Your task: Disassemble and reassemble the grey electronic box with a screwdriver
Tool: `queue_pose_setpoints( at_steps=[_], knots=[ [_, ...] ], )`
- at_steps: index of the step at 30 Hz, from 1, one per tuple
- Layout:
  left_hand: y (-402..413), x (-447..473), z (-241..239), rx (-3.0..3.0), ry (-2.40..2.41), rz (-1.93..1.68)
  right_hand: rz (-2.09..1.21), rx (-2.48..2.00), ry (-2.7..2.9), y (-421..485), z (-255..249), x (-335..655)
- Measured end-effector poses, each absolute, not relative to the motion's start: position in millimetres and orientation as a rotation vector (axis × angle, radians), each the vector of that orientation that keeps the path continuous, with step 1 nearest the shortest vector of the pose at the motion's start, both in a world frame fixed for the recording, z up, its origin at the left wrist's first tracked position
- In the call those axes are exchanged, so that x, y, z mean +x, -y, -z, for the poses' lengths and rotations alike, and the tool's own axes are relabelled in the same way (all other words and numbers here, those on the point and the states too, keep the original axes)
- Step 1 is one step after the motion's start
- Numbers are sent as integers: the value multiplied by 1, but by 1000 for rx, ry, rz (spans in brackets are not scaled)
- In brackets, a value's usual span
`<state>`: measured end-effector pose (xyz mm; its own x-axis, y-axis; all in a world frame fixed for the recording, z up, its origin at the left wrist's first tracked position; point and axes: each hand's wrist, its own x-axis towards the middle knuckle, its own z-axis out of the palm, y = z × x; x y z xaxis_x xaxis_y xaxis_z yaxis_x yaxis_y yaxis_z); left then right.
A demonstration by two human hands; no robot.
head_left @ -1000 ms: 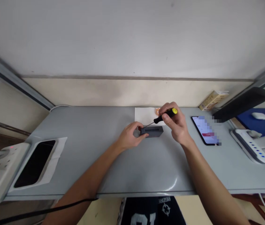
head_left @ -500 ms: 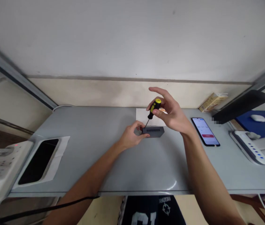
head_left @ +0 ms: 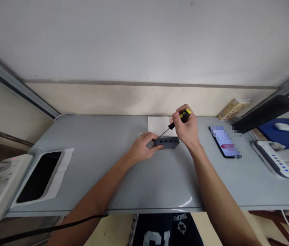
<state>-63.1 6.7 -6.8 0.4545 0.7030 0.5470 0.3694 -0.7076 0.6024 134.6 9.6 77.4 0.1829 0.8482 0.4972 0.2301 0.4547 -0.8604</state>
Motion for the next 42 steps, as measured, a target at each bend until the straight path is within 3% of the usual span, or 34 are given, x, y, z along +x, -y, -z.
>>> queue_pose_setpoints(
  at_steps=[9,15,20,25,32,42],
  knots=[
    [-8,-67,0,2503,-873,-1128,-815,-997,784,-22,-42,199],
    [-3,-64,0,2188,-951,-1095,-817,-1012,603,-30,-18,227],
    [-11,-59,8,1886,-1069,-1050,-578,-1106,672,-18,-37,225],
    [-14,-58,11,1984,-1191,-913,-194,-1090,885,18,-45,211],
    [-11,-56,12,2098,-1226,-872,-17,-1079,1526,53,-19,187],
    [-12,-54,17,2223,-1240,-943,117,-1059,1580,50,-15,186]
  ],
)
